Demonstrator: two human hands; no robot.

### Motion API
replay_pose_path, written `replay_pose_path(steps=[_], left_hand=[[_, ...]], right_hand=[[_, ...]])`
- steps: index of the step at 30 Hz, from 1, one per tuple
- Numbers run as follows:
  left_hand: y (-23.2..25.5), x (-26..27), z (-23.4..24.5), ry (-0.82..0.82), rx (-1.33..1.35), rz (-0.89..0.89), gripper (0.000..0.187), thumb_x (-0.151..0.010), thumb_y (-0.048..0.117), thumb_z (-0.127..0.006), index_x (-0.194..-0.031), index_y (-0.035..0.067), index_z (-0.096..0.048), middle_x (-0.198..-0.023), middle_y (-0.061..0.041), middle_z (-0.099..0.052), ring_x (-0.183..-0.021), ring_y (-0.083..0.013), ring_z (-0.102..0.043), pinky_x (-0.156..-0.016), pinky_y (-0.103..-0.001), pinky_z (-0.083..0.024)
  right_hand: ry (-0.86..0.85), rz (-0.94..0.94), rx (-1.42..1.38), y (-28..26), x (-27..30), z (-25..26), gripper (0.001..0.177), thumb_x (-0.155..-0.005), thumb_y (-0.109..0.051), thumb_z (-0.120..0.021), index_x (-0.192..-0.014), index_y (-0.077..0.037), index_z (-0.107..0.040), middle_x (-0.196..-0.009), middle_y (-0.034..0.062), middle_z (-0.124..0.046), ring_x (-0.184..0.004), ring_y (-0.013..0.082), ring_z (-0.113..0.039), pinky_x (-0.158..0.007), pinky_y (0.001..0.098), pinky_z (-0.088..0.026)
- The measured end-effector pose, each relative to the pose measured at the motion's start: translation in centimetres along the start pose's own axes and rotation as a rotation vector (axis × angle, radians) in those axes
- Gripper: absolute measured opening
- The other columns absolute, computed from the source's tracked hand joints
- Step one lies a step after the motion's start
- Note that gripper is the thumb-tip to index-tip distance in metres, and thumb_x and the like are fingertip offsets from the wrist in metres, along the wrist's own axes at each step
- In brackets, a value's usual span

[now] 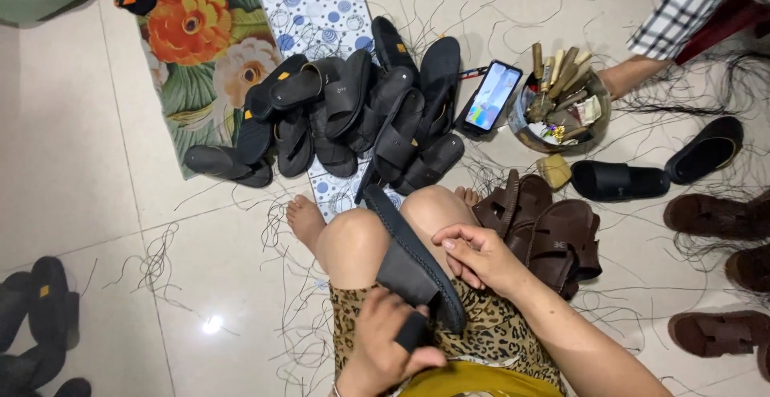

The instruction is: A person sits on the floor and uses a hand tool to stitch the upper straps of black sandals to their soles.

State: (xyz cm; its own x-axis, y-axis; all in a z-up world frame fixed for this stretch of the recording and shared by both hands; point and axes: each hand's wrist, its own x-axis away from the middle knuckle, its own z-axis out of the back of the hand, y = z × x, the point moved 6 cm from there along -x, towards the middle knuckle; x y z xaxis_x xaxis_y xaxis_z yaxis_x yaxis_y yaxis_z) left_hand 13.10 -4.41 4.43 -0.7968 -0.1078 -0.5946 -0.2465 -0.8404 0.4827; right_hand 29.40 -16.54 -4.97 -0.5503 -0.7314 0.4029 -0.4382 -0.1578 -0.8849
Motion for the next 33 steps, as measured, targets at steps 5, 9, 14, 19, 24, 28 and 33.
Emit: replay_pose_path(steps=[5, 9, 14, 19, 24, 28, 33], left_hand=[[0.5, 6.3, -1.8, -0.279, 0.514, 0.45, 0.048, -0.105, 0.045, -0.054, -0.081, 0.008, -0.072, -0.065, -0.003, -0.062, -0.057, -0.0182, -0.059, -0.053, -0.032, -0.049], [-5.7, 12.8, 2.1, -0.076, 0.59, 0.864, 0.035, -0.091, 0.045, -0.066, -0.08, 0.012, -0.075, -0.069, 0.001, -0.07, -0.058, -0.014, -0.068, -0.053, -0.03, -0.055], [-16.7, 20.2, 8.0, -0.485, -0.378, 1.179, 0.044, -0.095, 0.055, -0.049, -0.103, 0.02, -0.074, -0.087, -0.01, -0.079, -0.094, -0.0338, -0.073, -0.081, -0.04, -0.054], [-13.2, 13.4, 6.9, -0.574, -0.749, 0.8, 0.031, -0.091, 0.036, -0.065, -0.088, 0.006, -0.075, -0.125, -0.017, -0.063, -0.112, -0.0392, -0.056, -0.095, -0.055, -0.042], [-4.6, 0.5, 4.6, -0.098, 0.04, 0.71, 0.04, -0.085, 0.025, -0.079, -0.115, 0.005, -0.062, -0.115, -0.012, -0.065, -0.114, -0.0344, -0.058, -0.106, -0.048, -0.039], [-0.7, -0.9, 0.3, -0.249, 0.103, 0.339, 0.082, -0.09, 0.07, -0.048, -0.141, 0.006, -0.045, -0.143, -0.016, -0.054, -0.139, -0.0391, -0.046, -0.118, -0.061, -0.03], [0.1, -0.8, -1.7, -0.381, 0.071, 0.2, 0.086, -0.091, 0.064, -0.055, -0.15, 0.002, -0.042, -0.155, -0.022, -0.045, -0.15, -0.0433, -0.035, -0.123, -0.069, -0.022]], right_hand=[[-0.014, -0.008, -0.01, 0.0, 0.1, 0.0, 0.025, -0.102, -0.019, -0.058, -0.114, 0.0, -0.071, -0.06, 0.0102, -0.061, -0.033, 0.0082, -0.042, -0.034, 0.0207, -0.034], [-0.026, 0.004, 0.003, 0.3, 0.3, 0.1, 0.024, -0.102, -0.017, -0.058, -0.115, -0.001, -0.07, -0.061, 0.0111, -0.062, -0.033, 0.0083, -0.042, -0.032, 0.0208, -0.034], [0.0, -0.079, 0.005, 0.5, 0.9, 0.4, 0.025, -0.099, -0.017, -0.064, -0.116, -0.001, -0.072, -0.065, 0.0106, -0.062, -0.036, 0.0087, -0.043, -0.032, 0.0208, -0.033], [0.135, -0.34, 0.038, -1.2, 4.2, 3.2, 0.052, -0.091, -0.007, -0.065, -0.143, -0.008, -0.057, -0.087, 0.0083, -0.055, -0.068, 0.0186, -0.052, -0.061, 0.0316, -0.046], [0.029, -0.039, 0.789, -5.2, 8.7, 3.9, 0.066, -0.097, -0.036, -0.048, -0.158, -0.014, -0.04, -0.121, 0.0057, -0.066, -0.107, 0.0155, -0.07, -0.103, 0.0364, -0.054], [-0.302, -0.119, 1.242, -4.6, 11.1, 1.6, 0.062, -0.099, -0.031, -0.052, -0.155, -0.05, -0.033, -0.106, -0.0045, -0.061, -0.084, 0.0139, -0.065, -0.066, 0.0336, -0.061], [-0.406, 0.08, 1.416, -5.0, 11.5, 0.8, 0.062, -0.095, -0.025, -0.058, -0.154, -0.037, -0.044, -0.096, -0.0038, -0.061, -0.062, 0.0201, -0.063, -0.042, 0.0381, -0.053]])
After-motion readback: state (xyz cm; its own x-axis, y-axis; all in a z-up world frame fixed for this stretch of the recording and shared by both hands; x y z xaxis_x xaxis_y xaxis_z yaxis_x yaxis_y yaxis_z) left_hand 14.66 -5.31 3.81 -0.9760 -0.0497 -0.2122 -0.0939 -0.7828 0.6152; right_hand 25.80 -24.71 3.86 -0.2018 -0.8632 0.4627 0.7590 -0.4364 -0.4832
